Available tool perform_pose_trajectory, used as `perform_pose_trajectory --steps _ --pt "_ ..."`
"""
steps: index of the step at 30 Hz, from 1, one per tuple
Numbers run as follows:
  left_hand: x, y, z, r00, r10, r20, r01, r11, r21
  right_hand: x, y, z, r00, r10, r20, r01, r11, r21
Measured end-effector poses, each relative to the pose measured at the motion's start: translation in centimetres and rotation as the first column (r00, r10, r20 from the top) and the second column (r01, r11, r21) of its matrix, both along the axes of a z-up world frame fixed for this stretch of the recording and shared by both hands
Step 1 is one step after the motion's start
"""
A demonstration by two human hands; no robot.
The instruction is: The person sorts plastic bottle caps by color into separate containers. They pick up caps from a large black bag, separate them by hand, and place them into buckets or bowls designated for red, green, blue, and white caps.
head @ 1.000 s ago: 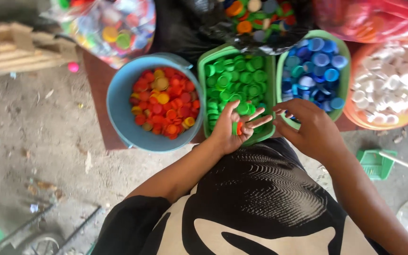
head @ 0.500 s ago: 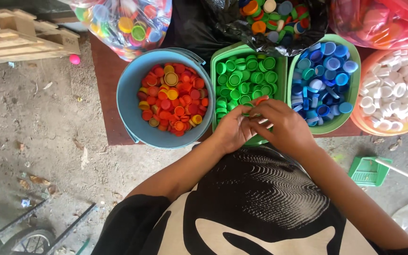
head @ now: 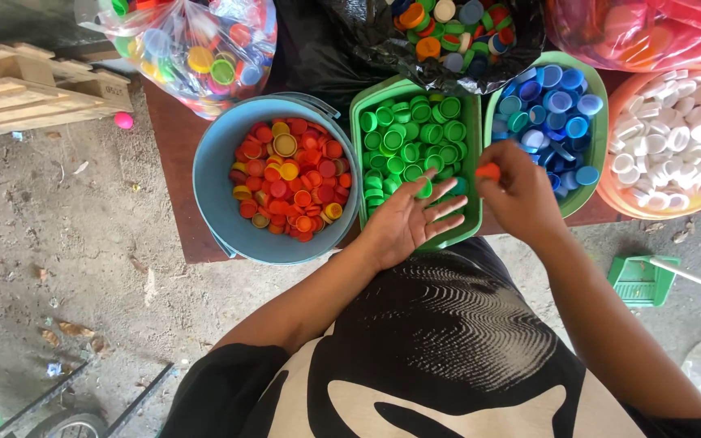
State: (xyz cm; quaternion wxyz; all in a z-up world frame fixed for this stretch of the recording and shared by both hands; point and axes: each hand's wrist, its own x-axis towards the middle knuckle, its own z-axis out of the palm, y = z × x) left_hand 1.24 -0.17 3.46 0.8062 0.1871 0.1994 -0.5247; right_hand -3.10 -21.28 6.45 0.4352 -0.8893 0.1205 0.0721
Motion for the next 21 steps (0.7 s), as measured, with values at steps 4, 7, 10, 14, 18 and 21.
perform_pose_trajectory --steps 4,7,10,14,18,21 --pt "-1.2 0.1 -3.0 0.997 0.032 -0.068 -0.029 0.998 0.049 0.7 1.5 2.7 0.985 -0.127 -0.120 0.164 0.905 0.392" --pt "-2.1 0.2 -5.8 0.999 0.020 -0.050 -0.022 0.999 -0.026 2.1 4.6 7.8 0.988 0.012 -0.154 -0.004 0.999 0.053" --pt "-2.5 0.4 -6.0 1.000 0.014 -0.012 -0.016 0.993 -0.114 3.3 6.2 11.7 0.962 0.260 -0.084 -0.140 0.731 0.668" --pt "-0.7 0.6 -2.5 0.997 -0.048 0.055 0.050 0.998 -0.044 4.7 3.2 8.1 0.972 0.233 0.022 -0.208 0.816 0.540" --pt "-0.5 2.0 -2.3 0.981 -0.080 0.176 0.069 0.995 0.068 6.1 -0.9 2.4 0.996 0.093 0.017 -0.093 0.935 0.343" --pt "0.3 3.4 -0.6 0.938 -0.081 0.336 0.020 0.983 0.182 8.8 -2.6 0.3 0.990 0.099 0.101 -0.117 0.972 0.202"
